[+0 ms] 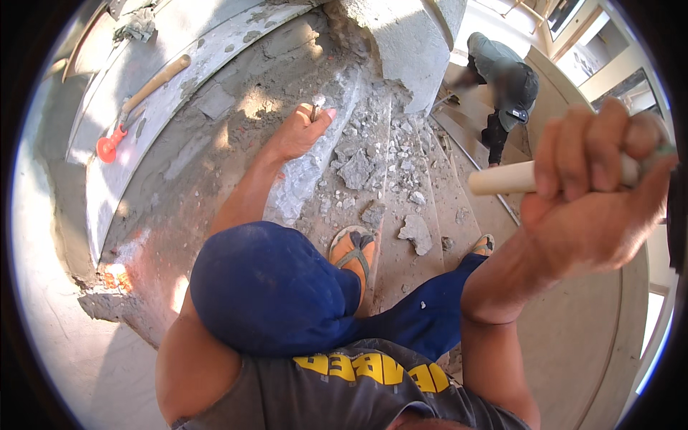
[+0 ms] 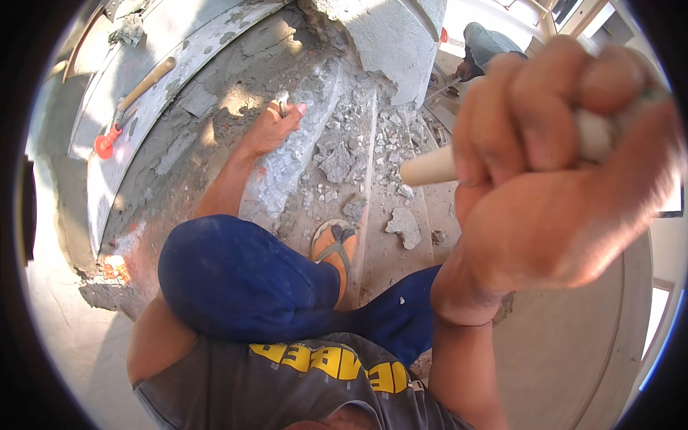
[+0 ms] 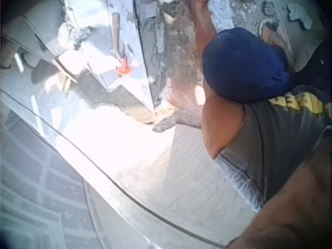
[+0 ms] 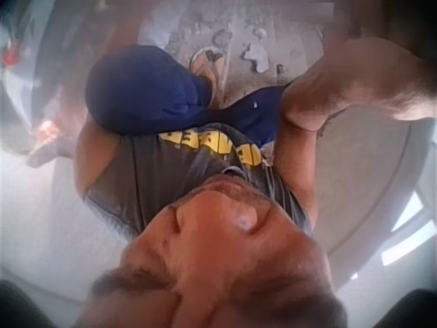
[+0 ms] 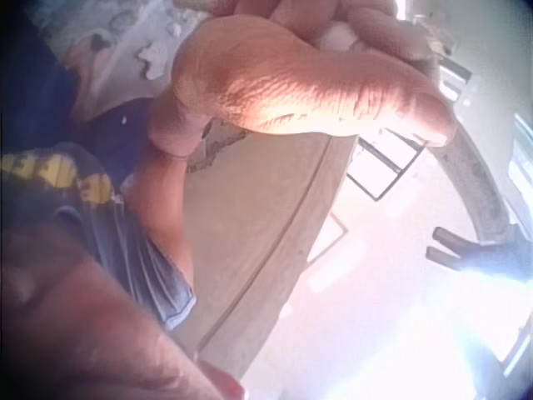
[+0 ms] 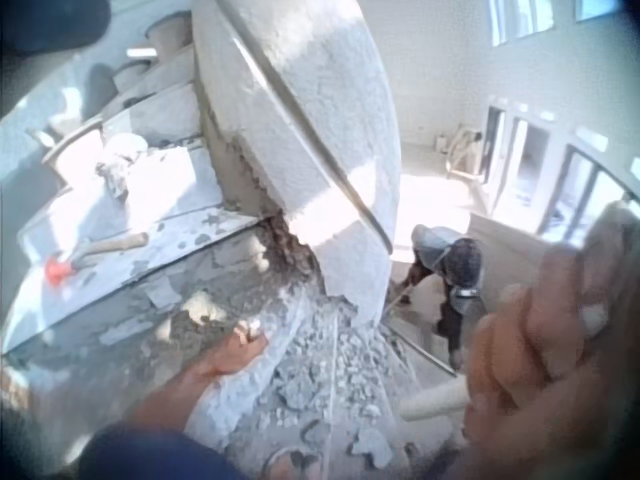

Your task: The person chips away concrete from a set of stairs using a hammer and chisel before helping another person place a large tile onto a step.

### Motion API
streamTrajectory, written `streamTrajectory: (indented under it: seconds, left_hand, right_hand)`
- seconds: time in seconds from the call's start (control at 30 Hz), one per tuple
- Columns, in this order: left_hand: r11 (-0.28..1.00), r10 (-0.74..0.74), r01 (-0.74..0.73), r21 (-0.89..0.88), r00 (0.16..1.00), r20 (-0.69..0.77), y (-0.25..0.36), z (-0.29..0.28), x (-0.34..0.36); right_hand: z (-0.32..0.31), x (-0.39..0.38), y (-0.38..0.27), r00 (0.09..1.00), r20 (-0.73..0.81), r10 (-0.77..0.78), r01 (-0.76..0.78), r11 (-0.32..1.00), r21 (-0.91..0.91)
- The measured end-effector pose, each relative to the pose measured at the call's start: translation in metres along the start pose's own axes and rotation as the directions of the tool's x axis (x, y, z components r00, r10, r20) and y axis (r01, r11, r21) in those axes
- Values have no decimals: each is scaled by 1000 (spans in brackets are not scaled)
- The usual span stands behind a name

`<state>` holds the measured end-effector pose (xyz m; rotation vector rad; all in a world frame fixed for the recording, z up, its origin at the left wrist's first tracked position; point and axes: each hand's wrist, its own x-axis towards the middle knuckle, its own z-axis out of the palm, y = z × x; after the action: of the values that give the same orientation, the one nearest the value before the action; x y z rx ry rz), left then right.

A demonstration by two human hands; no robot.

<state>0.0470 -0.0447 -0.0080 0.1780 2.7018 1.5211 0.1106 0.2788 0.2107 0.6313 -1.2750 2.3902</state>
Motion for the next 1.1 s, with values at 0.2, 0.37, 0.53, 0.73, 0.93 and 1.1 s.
streamTrajectory:
  seconds: [0.2, 0.37, 0.53, 0.73, 0.93, 1.1]
  left_hand:
    - [999, -37, 36, 31, 999, 36, 0, -5, 0]
    - [998, -57, 56, 24, 998, 23, 4, -13, -5]
    - [997, -75, 74, -20, 994, -73, 8, 0, -8]
    - [998, -54, 52, -34, 997, -56, 7, -2, -3]
    - [975, -47, 35, -217, 998, -52, -22, -29, -4]
    - [968, -9, 11, -251, 1000, 10, -5, -20, 1]
  right_hand:
    - [-27, -64, 122, 880, 235, 413, -62, 591, -805]
    - [-21, -39, 89, 892, 201, 404, -142, 674, -725]
    - [6, -18, 28, 996, 62, -62, 64, 997, -31]
    - [-13, -59, 127, 720, 219, 658, -138, 445, -885]
    - [17, -12, 24, 993, 57, 101, -78, 948, -308]
    - [-9, -12, 1, 992, 63, -110, 111, 994, -19]
